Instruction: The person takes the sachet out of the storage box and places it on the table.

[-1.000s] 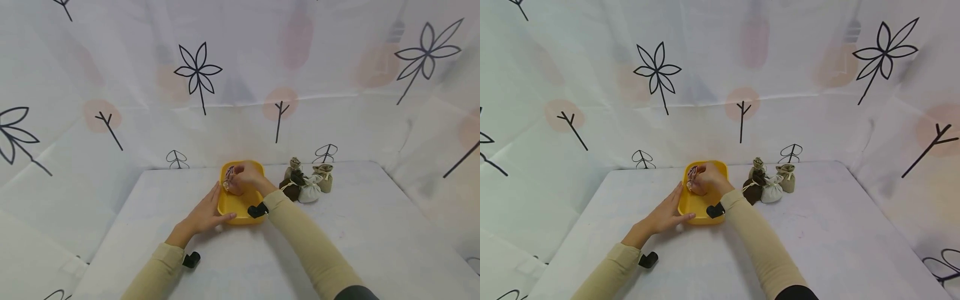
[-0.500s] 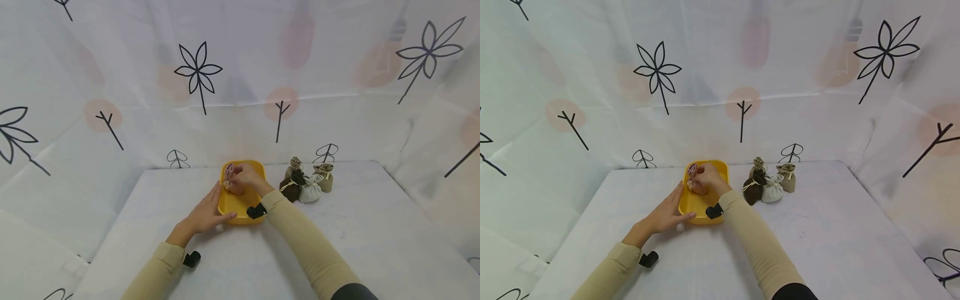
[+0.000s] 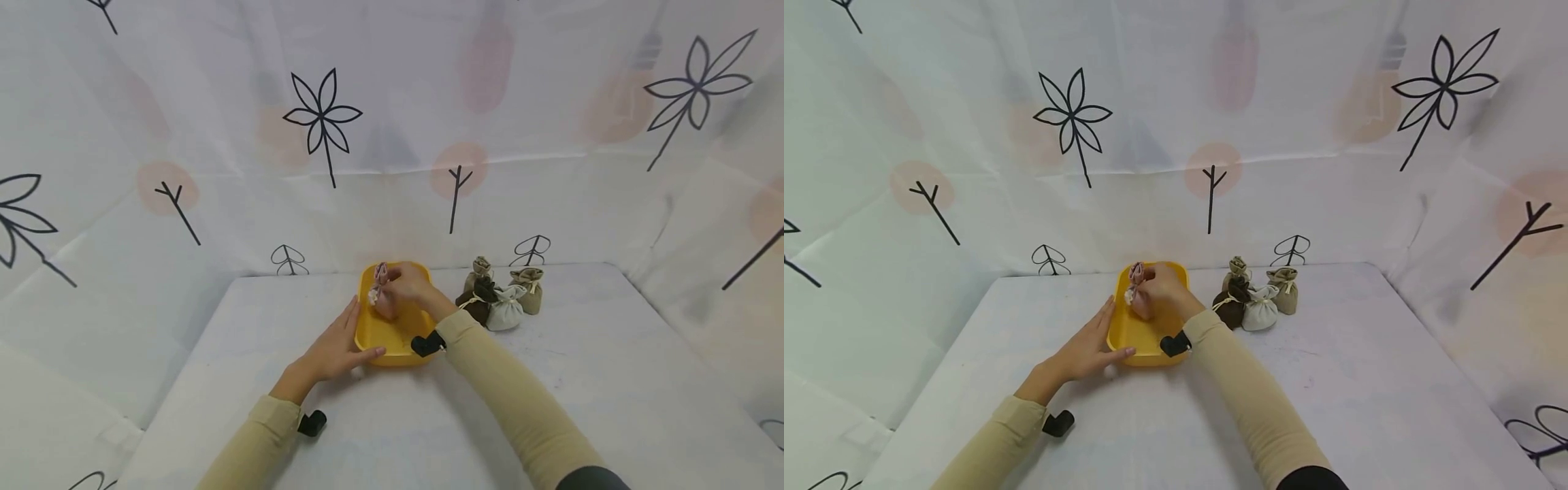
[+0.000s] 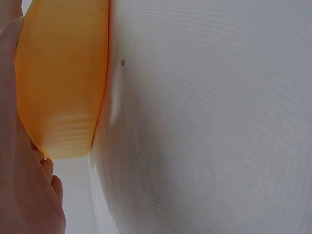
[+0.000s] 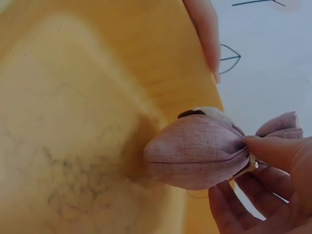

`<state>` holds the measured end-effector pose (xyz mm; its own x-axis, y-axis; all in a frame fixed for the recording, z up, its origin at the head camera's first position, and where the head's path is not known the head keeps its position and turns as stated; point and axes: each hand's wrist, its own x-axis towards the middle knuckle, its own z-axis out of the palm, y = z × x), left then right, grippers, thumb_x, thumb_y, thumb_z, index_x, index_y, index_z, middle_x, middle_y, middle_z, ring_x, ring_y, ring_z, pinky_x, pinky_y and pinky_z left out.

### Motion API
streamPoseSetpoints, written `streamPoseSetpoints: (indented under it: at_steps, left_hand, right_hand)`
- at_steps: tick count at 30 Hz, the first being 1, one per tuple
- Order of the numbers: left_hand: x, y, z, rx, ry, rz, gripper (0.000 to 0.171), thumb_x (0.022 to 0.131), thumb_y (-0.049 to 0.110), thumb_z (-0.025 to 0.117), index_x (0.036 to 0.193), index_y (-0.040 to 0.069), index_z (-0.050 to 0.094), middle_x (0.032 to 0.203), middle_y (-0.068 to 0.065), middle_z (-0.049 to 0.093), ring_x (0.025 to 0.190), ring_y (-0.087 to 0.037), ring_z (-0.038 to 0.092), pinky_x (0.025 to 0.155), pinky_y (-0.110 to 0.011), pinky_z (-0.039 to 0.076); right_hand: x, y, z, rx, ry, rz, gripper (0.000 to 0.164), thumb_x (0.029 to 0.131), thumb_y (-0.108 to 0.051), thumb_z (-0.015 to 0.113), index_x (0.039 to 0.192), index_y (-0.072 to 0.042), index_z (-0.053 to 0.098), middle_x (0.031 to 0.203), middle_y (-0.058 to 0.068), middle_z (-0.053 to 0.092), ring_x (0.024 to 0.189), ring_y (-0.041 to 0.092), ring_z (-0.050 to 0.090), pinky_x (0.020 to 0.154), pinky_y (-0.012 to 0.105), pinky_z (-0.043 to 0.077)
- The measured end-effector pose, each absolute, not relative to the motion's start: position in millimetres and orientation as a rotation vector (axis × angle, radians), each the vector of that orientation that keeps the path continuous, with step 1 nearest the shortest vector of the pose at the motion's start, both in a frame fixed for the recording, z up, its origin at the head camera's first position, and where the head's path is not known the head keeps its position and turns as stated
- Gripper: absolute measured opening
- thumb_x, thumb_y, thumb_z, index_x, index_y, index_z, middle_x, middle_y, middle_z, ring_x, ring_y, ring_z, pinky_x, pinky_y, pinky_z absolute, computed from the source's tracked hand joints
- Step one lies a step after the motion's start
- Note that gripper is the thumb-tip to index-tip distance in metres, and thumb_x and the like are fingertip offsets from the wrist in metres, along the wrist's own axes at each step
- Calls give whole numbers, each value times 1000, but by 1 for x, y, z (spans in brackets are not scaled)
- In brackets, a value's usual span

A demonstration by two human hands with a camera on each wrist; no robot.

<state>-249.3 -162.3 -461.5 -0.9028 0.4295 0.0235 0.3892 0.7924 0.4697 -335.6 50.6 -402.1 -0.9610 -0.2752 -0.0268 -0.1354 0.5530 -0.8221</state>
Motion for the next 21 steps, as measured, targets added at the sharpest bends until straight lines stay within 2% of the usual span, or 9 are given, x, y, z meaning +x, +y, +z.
streamPoseSetpoints:
  at_steps: [5,10,15,21]
  left_hand:
    - [-249,-162,-462,660,2896,720,121,85,85,50,165,10,-1,172,-7,-1,157,-28,16,126,-47,20]
    - [-250,-163,-463,627,2894,678,122,84,89,46,165,14,-6,172,-3,-4,157,-26,13,126,-45,19]
    - [-250,-163,-464,631,2889,683,123,83,88,47,165,13,-6,172,-2,-5,157,-26,13,126,-45,19]
    - [-250,-162,-463,640,2894,676,123,84,89,46,165,12,-6,172,-3,-5,157,-26,13,126,-44,19]
  right_hand:
    - [-330,57,-393,-383,2599,-1412,33,98,-16,68,127,0,69,126,16,67,118,31,60,104,46,51]
    - [-325,59,-384,-437,2572,-1418,29,98,-18,69,122,-2,71,124,13,66,117,30,60,103,45,52]
    - [-320,62,-378,-466,2555,-1414,25,99,-20,69,118,-4,72,122,11,67,115,27,61,100,43,53]
    - [-309,68,-370,-503,2546,-1406,28,100,-19,68,122,-3,71,122,11,68,113,27,61,99,43,53]
